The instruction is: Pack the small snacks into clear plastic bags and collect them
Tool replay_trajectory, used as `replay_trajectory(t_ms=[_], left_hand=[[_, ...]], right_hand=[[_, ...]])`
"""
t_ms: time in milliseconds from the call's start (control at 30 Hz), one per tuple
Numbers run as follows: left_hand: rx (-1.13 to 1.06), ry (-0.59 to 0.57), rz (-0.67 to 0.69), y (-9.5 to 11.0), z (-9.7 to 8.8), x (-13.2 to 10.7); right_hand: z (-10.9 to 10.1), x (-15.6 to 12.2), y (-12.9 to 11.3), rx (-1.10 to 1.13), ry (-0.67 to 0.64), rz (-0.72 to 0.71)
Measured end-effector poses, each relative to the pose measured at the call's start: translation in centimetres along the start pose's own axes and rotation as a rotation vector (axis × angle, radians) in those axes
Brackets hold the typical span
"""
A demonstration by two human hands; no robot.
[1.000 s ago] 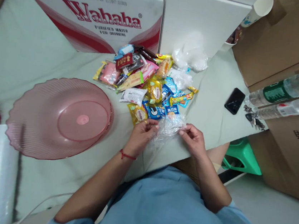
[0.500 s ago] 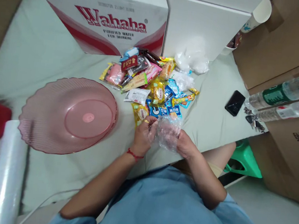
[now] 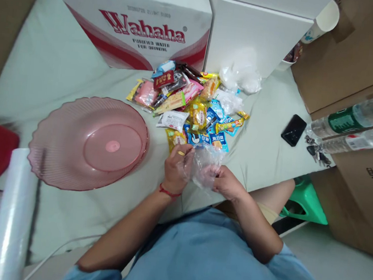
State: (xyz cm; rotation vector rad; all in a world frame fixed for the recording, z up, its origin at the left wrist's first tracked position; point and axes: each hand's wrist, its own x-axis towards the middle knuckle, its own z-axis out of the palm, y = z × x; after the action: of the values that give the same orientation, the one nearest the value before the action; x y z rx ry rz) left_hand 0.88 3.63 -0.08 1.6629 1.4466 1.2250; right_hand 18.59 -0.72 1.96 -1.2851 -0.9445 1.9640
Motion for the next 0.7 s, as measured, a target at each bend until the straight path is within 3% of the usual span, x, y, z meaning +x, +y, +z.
replay_trajectory(t_ms=[167, 333, 567, 700], left_hand=[[-0.045, 0.002, -0.049, -0.2, 0.1, 0.1], [-0.013, 0.003, -0.012, 0.0, 0.2, -0.1], [-0.078, 0.021, -0.174, -0.1, 0.0, 0.3], [-0.057, 0.031, -0.152, -0.1, 0.1, 0.1]], right_hand=[[0.3, 0.0, -0.2, 0.029, 0.156, -0.068], [1.2, 0.3, 0.0, 0.017, 0.047, -0.012], [0.8, 0.2, -0.1, 0.044, 0.132, -0.055], [1.4, 0.1, -0.4, 0.047, 0.103, -0.075]])
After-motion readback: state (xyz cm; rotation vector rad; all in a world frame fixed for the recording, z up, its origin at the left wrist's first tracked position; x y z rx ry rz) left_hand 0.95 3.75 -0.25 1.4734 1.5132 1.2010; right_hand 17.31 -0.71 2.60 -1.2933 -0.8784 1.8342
